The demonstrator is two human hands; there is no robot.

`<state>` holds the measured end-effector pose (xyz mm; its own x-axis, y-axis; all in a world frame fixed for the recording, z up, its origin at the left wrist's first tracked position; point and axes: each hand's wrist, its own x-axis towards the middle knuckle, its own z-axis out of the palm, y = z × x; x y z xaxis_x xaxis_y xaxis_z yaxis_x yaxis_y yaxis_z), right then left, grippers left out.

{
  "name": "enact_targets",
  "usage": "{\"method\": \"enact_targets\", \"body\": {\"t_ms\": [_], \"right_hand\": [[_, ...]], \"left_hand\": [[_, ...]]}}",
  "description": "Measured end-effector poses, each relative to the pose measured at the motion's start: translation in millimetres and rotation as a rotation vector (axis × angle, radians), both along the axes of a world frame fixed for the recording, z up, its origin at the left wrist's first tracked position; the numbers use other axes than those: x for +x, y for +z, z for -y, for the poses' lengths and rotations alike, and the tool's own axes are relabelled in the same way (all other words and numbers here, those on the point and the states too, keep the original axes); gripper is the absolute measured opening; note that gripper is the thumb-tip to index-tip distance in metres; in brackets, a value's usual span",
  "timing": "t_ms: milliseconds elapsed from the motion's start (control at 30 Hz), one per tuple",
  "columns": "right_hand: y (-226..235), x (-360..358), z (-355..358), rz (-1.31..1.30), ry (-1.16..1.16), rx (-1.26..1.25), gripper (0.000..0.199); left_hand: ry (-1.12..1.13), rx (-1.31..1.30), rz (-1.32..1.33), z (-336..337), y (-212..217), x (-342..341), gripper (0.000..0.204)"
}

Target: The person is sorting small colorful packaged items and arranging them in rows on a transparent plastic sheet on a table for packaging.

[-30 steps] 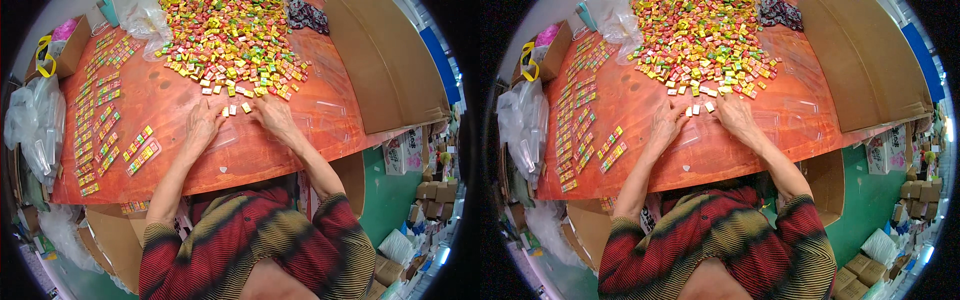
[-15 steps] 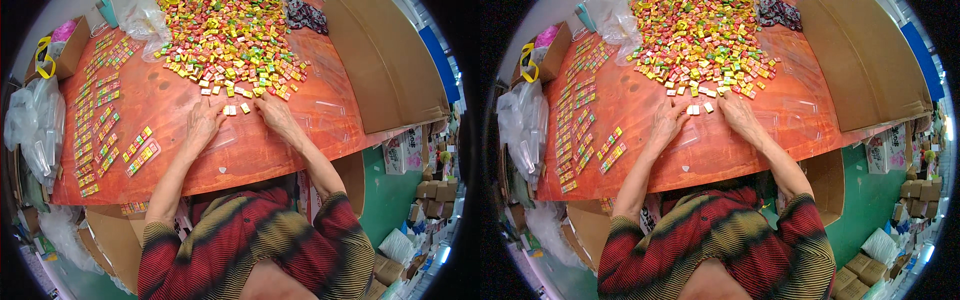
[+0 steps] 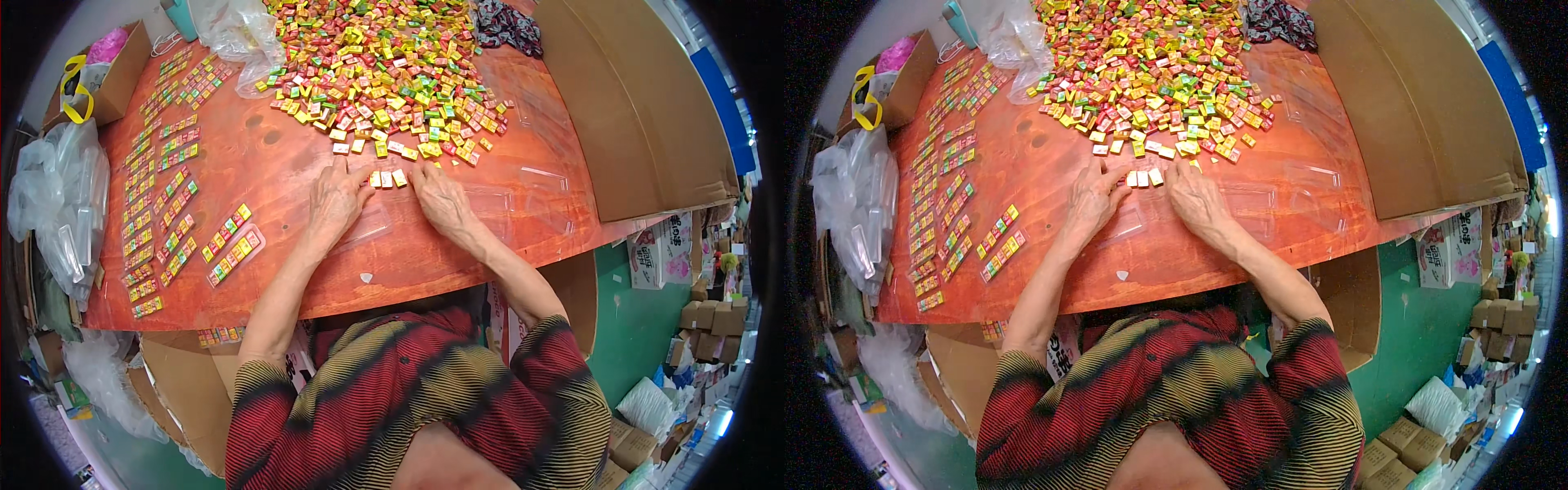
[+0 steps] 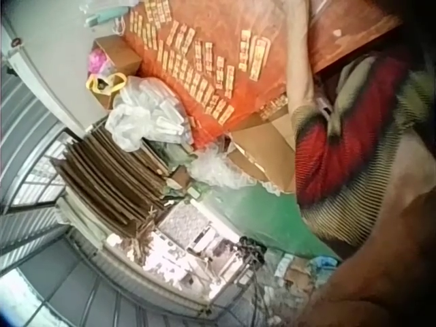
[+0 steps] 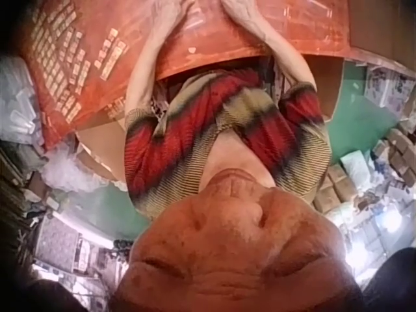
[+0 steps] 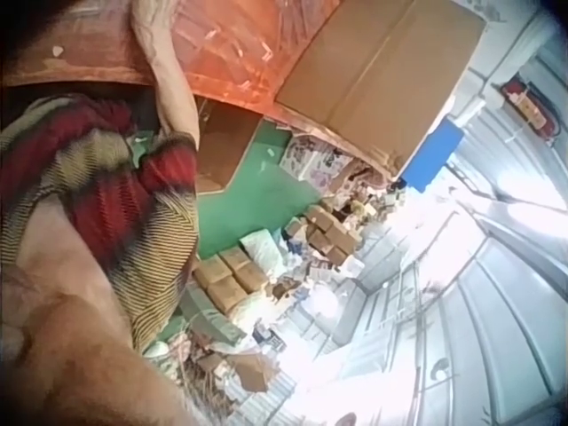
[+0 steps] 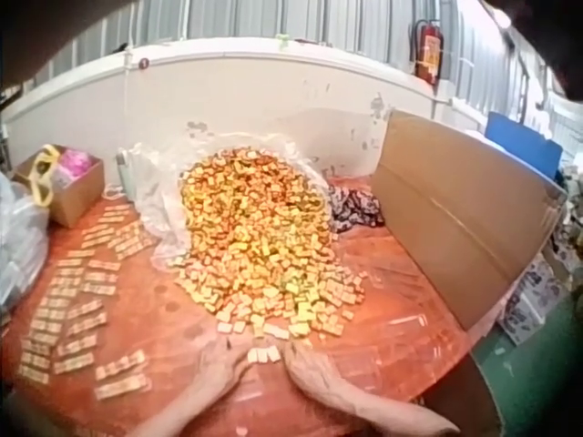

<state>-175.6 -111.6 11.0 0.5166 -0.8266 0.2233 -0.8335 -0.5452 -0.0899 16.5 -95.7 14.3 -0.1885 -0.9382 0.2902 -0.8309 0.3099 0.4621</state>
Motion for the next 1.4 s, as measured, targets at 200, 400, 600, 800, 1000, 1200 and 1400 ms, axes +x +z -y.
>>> {"method": "enact_targets", "body": {"t_ms": [200, 400, 600, 800, 1000, 1200, 1400], "right_hand": [[14, 1, 6, 0.066, 0.04, 0.309, 0.03], [33, -4, 8, 0.133, 0.032, 0.453, 0.056], [18, 6, 17, 0.245, 0.229, 0.363, 0.033], [7, 7, 26, 0.322, 0.266, 0.38, 0.029], [20, 7, 23, 0.262, 0.218, 0.461, 0.048], [23, 7, 22, 0.227, 0.203, 0.472, 0.052], [11, 10, 24, 0.334, 0.2, 0.452, 0.05]], "left_hand": [[-0.015, 0.122, -0.085, -2, 10, 11, 0.052], [-0.076, 0.181, -0.169, -1, 4, 32, 0.053], [-0.139, 0.173, -0.123, 6, 7, 16, 0.051], [-0.142, 0.11, -0.073, 5, 0, 16, 0.052], [-0.105, 0.172, -0.185, 3, 11, 20, 0.062], [-0.118, 0.187, -0.214, 1, 4, 26, 0.061], [-0.118, 0.162, -0.159, 2, 9, 11, 0.055]]}}
